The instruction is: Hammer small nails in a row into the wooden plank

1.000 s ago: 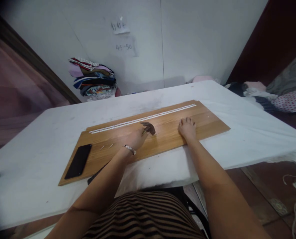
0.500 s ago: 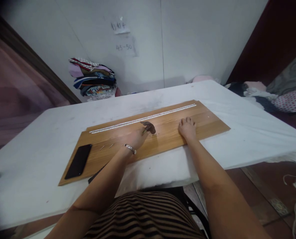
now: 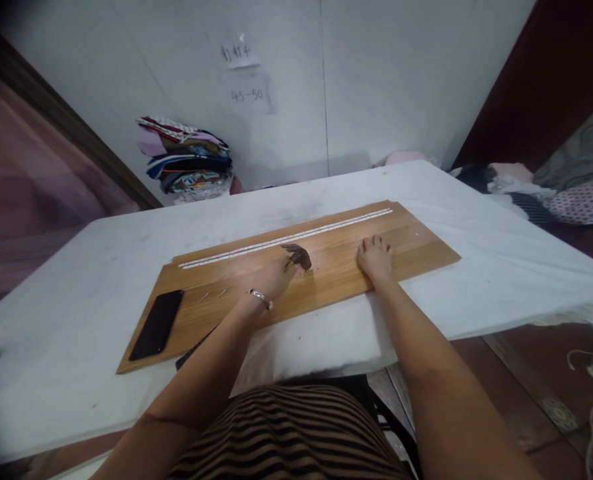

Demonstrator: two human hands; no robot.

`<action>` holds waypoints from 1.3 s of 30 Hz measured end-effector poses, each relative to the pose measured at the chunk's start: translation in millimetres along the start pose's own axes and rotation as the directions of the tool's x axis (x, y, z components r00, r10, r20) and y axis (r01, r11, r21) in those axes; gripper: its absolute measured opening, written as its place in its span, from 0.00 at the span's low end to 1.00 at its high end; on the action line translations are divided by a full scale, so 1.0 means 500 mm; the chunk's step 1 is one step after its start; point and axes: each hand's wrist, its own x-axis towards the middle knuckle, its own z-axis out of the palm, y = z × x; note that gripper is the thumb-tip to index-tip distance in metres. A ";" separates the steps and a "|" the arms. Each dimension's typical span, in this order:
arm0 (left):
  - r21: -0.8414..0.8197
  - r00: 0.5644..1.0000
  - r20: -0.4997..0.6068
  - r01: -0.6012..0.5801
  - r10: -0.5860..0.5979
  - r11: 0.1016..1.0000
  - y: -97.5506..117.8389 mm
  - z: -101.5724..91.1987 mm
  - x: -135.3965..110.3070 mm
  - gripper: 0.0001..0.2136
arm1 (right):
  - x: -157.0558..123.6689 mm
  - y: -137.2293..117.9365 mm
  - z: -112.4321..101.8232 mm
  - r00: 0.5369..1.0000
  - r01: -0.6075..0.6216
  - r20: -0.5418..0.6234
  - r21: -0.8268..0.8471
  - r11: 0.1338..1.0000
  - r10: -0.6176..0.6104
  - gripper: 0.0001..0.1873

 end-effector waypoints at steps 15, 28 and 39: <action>0.004 1.000 -0.006 -0.010 0.010 1.000 -0.004 0.007 0.004 0.18 | -0.004 -0.003 -0.004 1.000 -0.002 -0.014 0.005 1.000 0.002 0.23; 0.004 1.000 -0.014 0.003 -0.002 1.000 -0.002 0.001 -0.001 0.18 | 0.000 -0.003 -0.003 1.000 -0.009 -0.001 0.017 1.000 0.009 0.23; -0.012 1.000 -0.009 0.000 0.000 1.000 -0.001 0.001 -0.002 0.18 | -0.004 -0.006 -0.007 1.000 -0.008 -0.010 0.016 1.000 0.008 0.23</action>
